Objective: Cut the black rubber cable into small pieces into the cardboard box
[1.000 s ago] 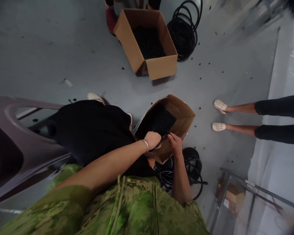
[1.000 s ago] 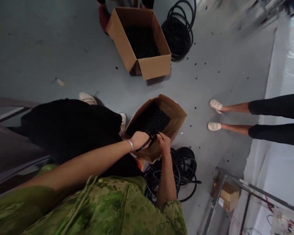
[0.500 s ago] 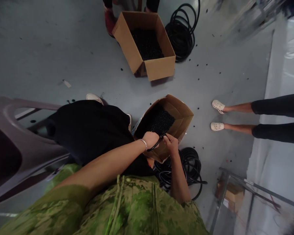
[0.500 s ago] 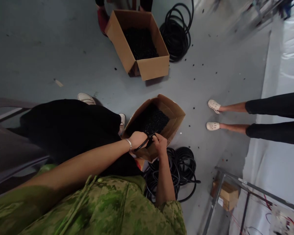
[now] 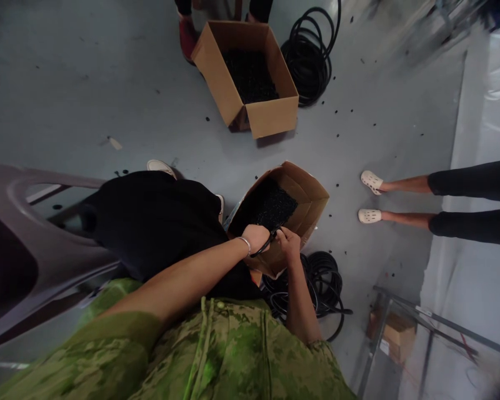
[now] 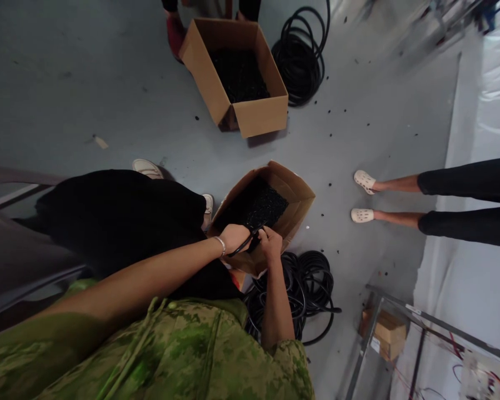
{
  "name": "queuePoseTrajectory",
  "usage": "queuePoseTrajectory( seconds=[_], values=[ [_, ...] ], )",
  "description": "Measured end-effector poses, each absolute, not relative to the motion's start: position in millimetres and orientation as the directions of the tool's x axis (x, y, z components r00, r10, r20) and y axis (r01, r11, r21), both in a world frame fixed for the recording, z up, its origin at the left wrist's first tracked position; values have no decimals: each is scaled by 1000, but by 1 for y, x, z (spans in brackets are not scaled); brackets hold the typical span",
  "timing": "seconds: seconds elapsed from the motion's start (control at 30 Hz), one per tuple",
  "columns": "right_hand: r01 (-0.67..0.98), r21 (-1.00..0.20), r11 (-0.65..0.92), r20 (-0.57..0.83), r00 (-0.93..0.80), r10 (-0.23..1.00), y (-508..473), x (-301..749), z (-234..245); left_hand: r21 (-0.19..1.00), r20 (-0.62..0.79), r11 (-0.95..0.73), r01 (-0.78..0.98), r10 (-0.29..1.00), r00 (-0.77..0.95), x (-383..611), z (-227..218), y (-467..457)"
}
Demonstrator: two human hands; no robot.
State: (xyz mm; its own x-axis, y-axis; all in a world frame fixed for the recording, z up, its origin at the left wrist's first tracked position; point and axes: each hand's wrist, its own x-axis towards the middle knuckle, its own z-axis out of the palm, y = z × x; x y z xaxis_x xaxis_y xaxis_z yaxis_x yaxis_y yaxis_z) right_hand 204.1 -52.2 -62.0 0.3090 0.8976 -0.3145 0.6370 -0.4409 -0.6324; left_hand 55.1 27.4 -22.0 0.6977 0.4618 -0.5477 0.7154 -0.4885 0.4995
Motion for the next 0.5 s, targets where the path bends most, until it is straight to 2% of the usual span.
queuePoseTrajectory(
  seconds=[0.3,0.5],
  values=[
    [789,-444,-425,-321,303,897,-54,204,-68,480,-617,-474,739,416,668,55,-18,30],
    [830,-436,-348,-268,249,931,-60,202,-72,489,-621,-480,729,396,677,53,-16,31]
  ],
)
